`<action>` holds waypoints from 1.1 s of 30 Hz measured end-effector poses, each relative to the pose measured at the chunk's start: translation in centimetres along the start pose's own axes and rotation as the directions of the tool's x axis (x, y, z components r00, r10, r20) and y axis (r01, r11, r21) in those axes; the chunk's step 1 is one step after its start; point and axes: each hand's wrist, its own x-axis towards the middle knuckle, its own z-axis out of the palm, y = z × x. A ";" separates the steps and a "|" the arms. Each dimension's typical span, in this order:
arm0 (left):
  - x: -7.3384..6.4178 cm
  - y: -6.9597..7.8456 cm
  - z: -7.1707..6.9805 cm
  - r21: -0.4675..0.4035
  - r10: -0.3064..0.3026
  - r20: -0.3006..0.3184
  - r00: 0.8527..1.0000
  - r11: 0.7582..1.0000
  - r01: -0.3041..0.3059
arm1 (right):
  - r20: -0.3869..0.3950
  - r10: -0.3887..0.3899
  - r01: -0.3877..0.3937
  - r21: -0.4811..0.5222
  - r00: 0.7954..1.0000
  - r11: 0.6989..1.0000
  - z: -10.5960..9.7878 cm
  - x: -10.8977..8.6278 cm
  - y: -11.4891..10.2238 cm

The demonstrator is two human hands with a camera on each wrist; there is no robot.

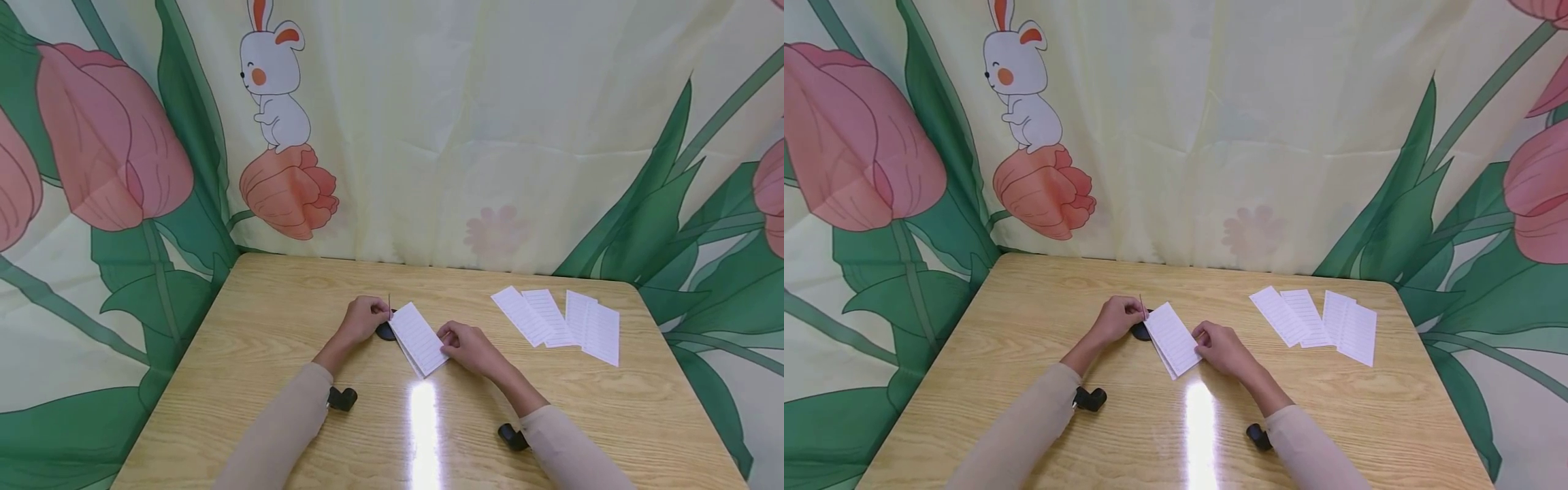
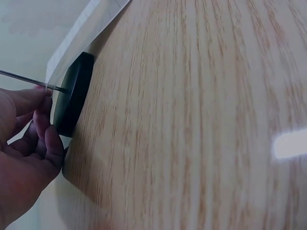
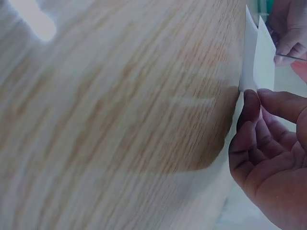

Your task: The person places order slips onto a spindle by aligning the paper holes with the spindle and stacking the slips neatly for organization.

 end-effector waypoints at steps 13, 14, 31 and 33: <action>-0.1 0.2 -0.2 0.022 -0.001 0.002 1.000 1.000 0.001 | -0.013 -0.009 0.008 -0.058 1.000 0.998 -0.4 -0.2 0.0; -0.2 0.2 -0.3 0.025 0.001 -0.001 1.000 1.000 -0.001 | -0.019 -0.011 0.010 -0.060 1.000 0.998 -0.6 -0.4 0.1; -2.1 -0.2 -1.0 0.115 0.076 0.005 0.997 0.990 -0.076 | -0.140 0.068 -0.069 -0.004 0.988 0.998 -5.3 -3.2 4.5; -2.4 -0.3 -1.0 0.108 0.076 0.034 0.996 0.991 -0.080 | -0.174 0.069 -0.071 -0.003 0.982 0.997 -6.0 -3.8 5.4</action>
